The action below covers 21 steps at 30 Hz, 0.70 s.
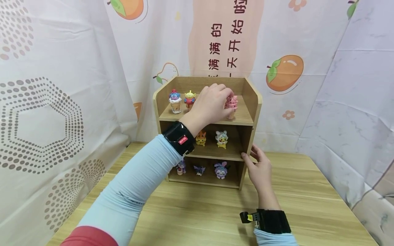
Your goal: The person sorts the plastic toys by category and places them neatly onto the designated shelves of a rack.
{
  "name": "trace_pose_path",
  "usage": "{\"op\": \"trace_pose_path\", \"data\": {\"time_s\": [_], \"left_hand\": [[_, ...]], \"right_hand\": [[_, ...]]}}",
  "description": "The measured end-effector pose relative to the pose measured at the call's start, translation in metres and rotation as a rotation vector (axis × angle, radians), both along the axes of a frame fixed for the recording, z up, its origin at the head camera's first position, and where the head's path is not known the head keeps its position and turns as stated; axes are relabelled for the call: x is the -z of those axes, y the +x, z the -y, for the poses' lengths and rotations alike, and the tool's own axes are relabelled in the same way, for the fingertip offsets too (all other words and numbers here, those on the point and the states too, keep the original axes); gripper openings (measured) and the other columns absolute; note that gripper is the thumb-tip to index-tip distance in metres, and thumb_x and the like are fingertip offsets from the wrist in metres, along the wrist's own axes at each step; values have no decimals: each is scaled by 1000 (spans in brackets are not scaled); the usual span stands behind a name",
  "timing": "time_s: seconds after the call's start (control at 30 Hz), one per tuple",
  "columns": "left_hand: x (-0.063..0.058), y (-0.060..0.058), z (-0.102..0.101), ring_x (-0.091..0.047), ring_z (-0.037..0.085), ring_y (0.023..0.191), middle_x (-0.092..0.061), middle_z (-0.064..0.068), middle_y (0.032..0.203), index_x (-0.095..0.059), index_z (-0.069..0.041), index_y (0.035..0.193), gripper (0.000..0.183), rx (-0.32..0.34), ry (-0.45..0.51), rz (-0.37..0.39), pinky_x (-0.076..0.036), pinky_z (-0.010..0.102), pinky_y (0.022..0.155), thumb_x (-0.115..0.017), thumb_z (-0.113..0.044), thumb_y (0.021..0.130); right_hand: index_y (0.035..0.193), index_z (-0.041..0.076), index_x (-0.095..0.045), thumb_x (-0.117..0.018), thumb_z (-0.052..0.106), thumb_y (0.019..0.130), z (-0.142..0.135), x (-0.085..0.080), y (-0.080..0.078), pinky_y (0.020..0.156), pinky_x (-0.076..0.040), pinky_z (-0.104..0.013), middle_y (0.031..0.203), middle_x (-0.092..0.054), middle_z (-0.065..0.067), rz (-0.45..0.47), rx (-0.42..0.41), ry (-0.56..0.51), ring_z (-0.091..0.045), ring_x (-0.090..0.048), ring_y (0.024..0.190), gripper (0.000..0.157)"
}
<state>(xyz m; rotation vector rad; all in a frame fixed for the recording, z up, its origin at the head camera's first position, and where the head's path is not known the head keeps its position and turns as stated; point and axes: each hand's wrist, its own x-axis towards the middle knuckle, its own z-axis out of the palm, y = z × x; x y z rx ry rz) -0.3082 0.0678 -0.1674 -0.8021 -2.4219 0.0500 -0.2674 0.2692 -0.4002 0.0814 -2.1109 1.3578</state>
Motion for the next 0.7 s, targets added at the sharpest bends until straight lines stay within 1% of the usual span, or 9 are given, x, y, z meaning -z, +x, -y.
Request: {"op": "trace_pose_path", "data": {"time_s": [0.13,0.33,0.53,0.7], "left_hand": [[-2,-3,0,-48,14,117,-60,-9,128,-61,-27,134,48,-49,-45,-45,-39,30,93,-57,-57,97],[-3,-10,-1,-43,15,120,-59,-11,128,-63,-29,130,42,-112,-65,-85,-35,33,94,-55,-56,98],[-3,-13,-4,-39,17,127,-57,-9,130,-63,-29,131,41,-140,-71,-84,-34,36,99,-52,-53,100],[-2,-15,-7,-40,17,127,-58,-8,129,-63,-28,130,38,-148,-68,-84,-34,36,99,-50,-49,100]], "right_hand": [[143,11,-59,-71,25,98,0,1,0,83,-49,-11,136,-63,-10,-3,-3,-4,-30,-60,123,49],[143,9,-59,-71,24,98,-1,1,-1,82,-50,-11,136,-63,-12,-23,-20,-4,-30,-60,122,49],[142,10,-60,-71,22,98,-1,2,-1,81,-50,-11,135,-64,-11,-25,-8,-5,-25,-62,120,47],[142,9,-59,-71,24,98,-1,1,0,82,-49,-11,135,-64,-11,-15,-9,1,-28,-61,121,48]]}}
